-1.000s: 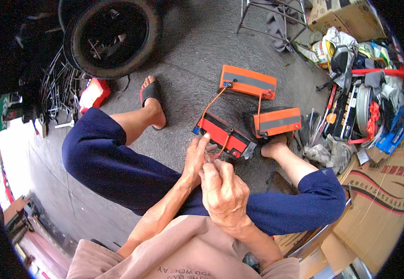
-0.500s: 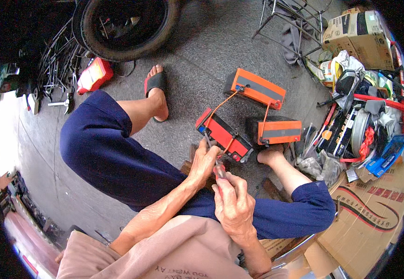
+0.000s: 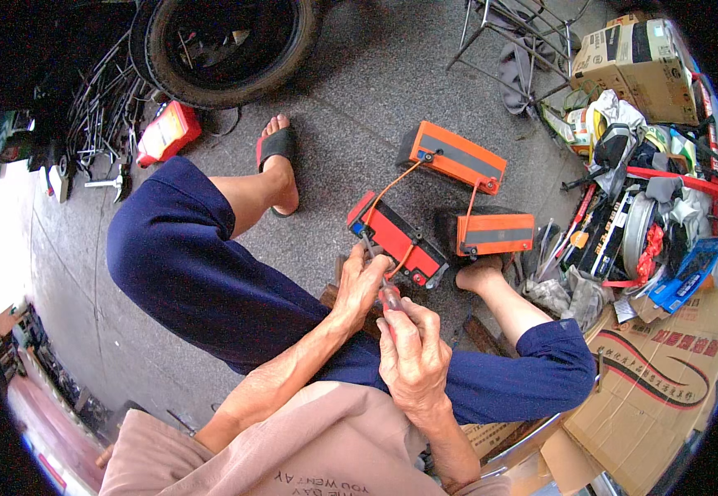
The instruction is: The person sits on the floor of a workshop and uses a screwdriver to tighten screws on three orange rectangular battery-like objects. They manipulate the objects and wires, occasionally adjusting their position to access different screws.
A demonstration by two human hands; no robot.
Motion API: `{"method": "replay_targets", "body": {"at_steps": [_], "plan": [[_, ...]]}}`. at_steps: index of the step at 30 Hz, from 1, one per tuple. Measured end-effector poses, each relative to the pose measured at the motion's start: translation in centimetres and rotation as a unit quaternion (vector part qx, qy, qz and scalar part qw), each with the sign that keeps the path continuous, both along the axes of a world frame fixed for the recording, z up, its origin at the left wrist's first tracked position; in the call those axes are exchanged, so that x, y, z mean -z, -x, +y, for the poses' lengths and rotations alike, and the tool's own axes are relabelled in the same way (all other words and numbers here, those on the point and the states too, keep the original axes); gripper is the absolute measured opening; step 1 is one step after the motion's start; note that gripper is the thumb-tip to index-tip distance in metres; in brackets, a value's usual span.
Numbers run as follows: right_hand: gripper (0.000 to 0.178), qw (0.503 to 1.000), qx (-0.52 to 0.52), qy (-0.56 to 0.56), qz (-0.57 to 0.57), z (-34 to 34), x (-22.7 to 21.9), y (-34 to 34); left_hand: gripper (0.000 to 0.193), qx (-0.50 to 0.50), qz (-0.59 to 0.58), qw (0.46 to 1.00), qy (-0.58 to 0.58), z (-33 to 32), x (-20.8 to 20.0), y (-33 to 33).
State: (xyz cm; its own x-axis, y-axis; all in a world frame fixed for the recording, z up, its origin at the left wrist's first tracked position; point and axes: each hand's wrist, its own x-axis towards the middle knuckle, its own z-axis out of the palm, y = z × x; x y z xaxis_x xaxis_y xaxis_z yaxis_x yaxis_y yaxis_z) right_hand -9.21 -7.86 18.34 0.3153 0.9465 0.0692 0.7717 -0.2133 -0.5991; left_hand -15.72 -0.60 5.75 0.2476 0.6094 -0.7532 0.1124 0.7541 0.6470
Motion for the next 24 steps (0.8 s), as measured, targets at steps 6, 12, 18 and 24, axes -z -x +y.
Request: {"method": "replay_targets", "body": {"at_steps": [6, 12, 18, 24], "plan": [[0.036, 1.0, -0.025, 0.018, -0.008, 0.9, -0.6, -0.2, 0.048, 0.017, 0.01, 1.0, 0.005, 0.2, 0.0, 0.3], [0.031, 0.998, -0.017, 0.019, -0.064, 2.0, -0.6, -0.8, 0.055, 0.006, 0.008, 1.0, -0.011, 0.2, -0.1, 0.1], [0.032, 0.996, 0.003, 0.037, -0.077, 3.0, -0.1, -1.9, 0.068, 0.026, 0.037, 0.998, -0.031, 0.2, 0.0, 0.2], [0.04, 0.993, -0.036, 0.068, -0.087, 4.6, -2.5, -1.5, 0.071, -0.016, 0.026, 0.999, -0.026, -0.4, 1.1, 0.0]]}}
